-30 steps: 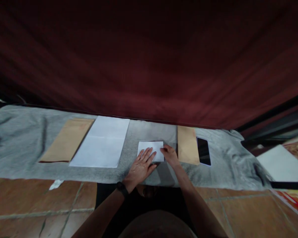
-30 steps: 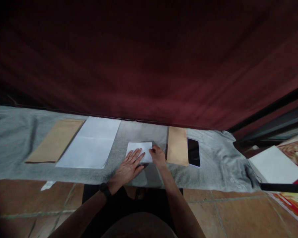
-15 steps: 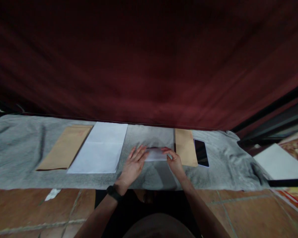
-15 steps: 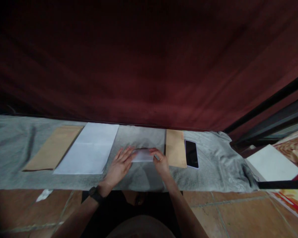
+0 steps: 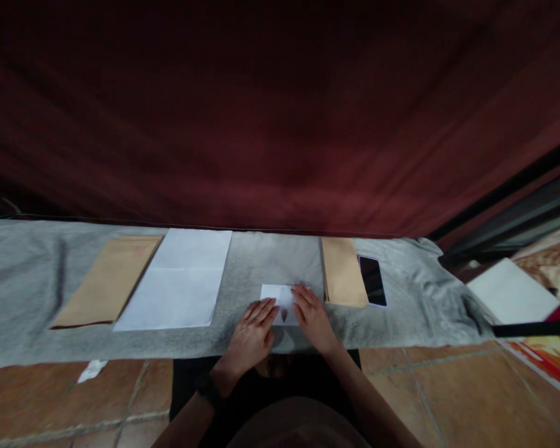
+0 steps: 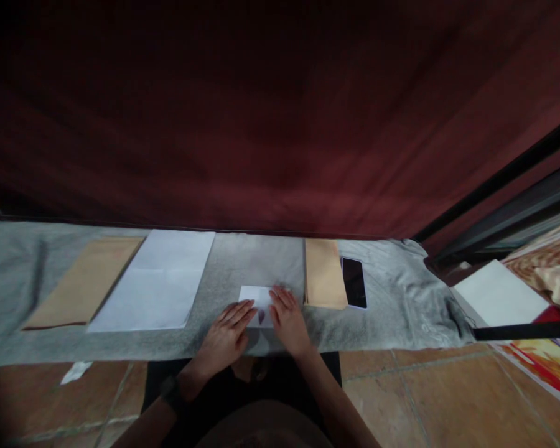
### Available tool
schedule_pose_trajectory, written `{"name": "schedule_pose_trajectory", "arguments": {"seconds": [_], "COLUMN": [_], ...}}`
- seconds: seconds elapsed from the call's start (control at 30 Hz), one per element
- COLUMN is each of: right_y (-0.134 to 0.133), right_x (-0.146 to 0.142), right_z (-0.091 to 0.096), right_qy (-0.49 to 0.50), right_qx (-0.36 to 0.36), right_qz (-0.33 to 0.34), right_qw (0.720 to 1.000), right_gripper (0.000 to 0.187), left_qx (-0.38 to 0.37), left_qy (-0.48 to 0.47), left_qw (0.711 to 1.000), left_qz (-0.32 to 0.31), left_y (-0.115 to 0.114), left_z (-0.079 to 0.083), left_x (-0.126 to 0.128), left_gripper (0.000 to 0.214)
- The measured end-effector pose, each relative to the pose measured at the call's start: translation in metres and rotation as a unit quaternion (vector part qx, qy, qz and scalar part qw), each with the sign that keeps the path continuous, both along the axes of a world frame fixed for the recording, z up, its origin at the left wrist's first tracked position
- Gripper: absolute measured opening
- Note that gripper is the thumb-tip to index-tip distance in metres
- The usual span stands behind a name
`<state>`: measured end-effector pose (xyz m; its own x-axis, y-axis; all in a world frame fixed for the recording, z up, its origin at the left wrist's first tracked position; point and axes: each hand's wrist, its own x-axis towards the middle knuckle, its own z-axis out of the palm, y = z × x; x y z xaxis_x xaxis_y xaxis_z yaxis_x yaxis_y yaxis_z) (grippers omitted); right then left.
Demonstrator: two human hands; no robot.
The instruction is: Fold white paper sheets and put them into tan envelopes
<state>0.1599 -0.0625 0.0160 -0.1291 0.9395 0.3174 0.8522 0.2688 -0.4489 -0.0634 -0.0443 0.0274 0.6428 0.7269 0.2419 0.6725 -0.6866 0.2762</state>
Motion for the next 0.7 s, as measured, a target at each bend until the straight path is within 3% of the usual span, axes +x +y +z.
{"name": "schedule_pose_trajectory", "arguments": {"seconds": [0.13,0.33,0.5,0.7], "right_y": [-0.001,-0.006,-0.016,-0.026], "right_x": [-0.021,-0.022,-0.022,-0.018], "right_z": [-0.010,-0.025,-0.029,-0.030], "right_qy": [-0.109,-0.164,-0.142,-0.125], "right_qx": [0.005,0.014,0.031,0.042], "right_qz": [-0.022,-0.036,-0.098,-0.109], "right_qw": [0.994,0.986,0.985,0.985], "right_gripper": [0.052,0.064,0.064,0.071], "left_qx": [-0.009,0.023,0.040,0.046], "left_qy": [-0.023,0.003,0.020,0.009], "left_qw": [0.999,0.998,0.994,0.988], "left_qz": [0.028,0.057,0.098,0.148], "left_y": [0.004,0.015,0.014,0.014], "left_z": [0.001,-0.015,-0.022,-0.020], "left_x": [0.021,0.059,0.040,0.020], "left_gripper": [0.055,0.057,0.065,0.062]}}
